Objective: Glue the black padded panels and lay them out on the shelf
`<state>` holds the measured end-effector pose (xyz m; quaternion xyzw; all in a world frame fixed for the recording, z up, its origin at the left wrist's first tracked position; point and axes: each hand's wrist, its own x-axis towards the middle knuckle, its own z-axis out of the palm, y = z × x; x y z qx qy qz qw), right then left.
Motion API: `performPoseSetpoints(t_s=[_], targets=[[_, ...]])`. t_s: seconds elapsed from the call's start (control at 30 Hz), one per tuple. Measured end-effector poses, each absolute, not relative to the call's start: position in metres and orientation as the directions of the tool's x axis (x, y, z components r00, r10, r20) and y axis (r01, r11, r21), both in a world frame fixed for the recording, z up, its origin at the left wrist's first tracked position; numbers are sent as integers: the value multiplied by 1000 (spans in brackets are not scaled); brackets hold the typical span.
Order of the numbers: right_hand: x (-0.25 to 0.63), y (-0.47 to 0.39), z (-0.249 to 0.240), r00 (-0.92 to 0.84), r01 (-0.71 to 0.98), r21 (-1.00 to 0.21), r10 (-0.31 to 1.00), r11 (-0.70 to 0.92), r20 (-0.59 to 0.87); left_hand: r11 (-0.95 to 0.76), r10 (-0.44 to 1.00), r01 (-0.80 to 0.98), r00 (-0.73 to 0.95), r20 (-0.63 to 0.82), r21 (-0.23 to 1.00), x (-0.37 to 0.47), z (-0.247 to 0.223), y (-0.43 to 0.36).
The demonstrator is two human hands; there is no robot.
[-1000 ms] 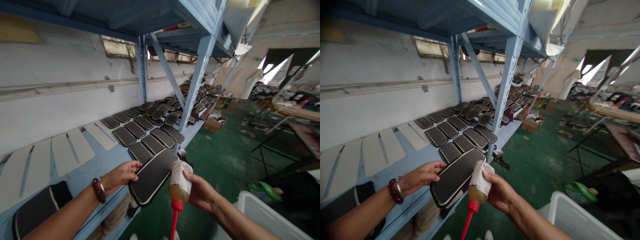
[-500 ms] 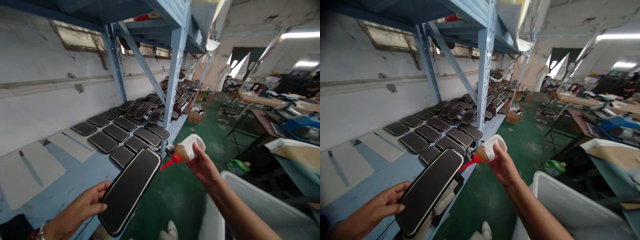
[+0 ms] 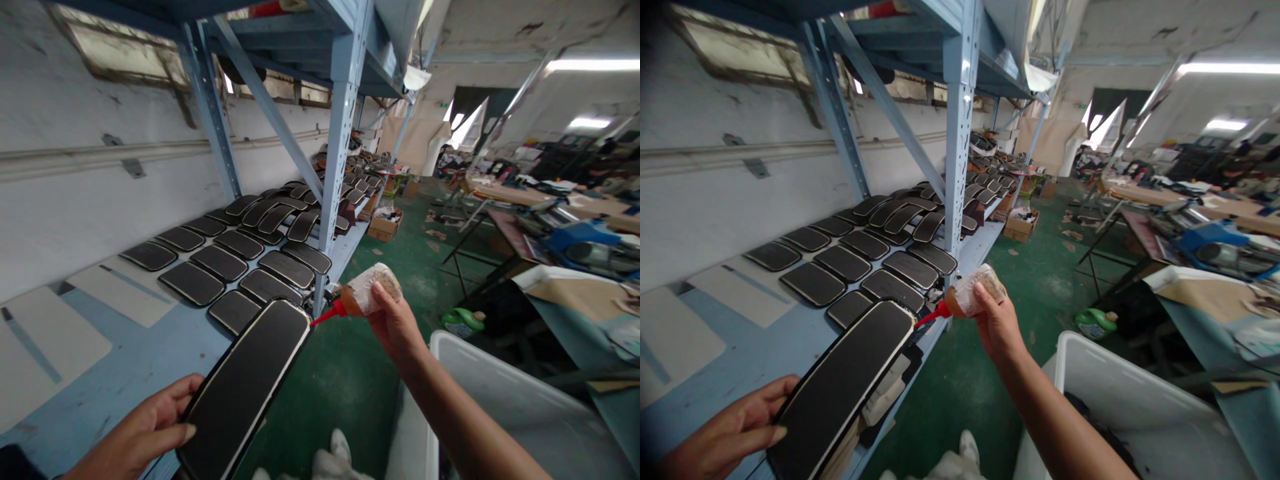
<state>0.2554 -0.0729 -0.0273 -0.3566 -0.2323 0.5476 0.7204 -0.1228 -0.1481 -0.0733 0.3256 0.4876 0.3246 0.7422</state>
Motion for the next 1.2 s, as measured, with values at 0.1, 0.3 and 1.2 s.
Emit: performPoseSetpoints(t_s=[0.1,0.3,1.2], targets=[[250,-76,-33,310,-652,-745,946,140,-92,562,796,-115,347,-497,819,-118,-70,-147],[243,-75,-45,360,-692,-704,921,159,-146,563,795,-153,370,-481,812,-108,-68,-145],[198,-120,-62,263,-673,-738,948,48,-178,585,796,-254,358,-488,770,-88,-51,-137]])
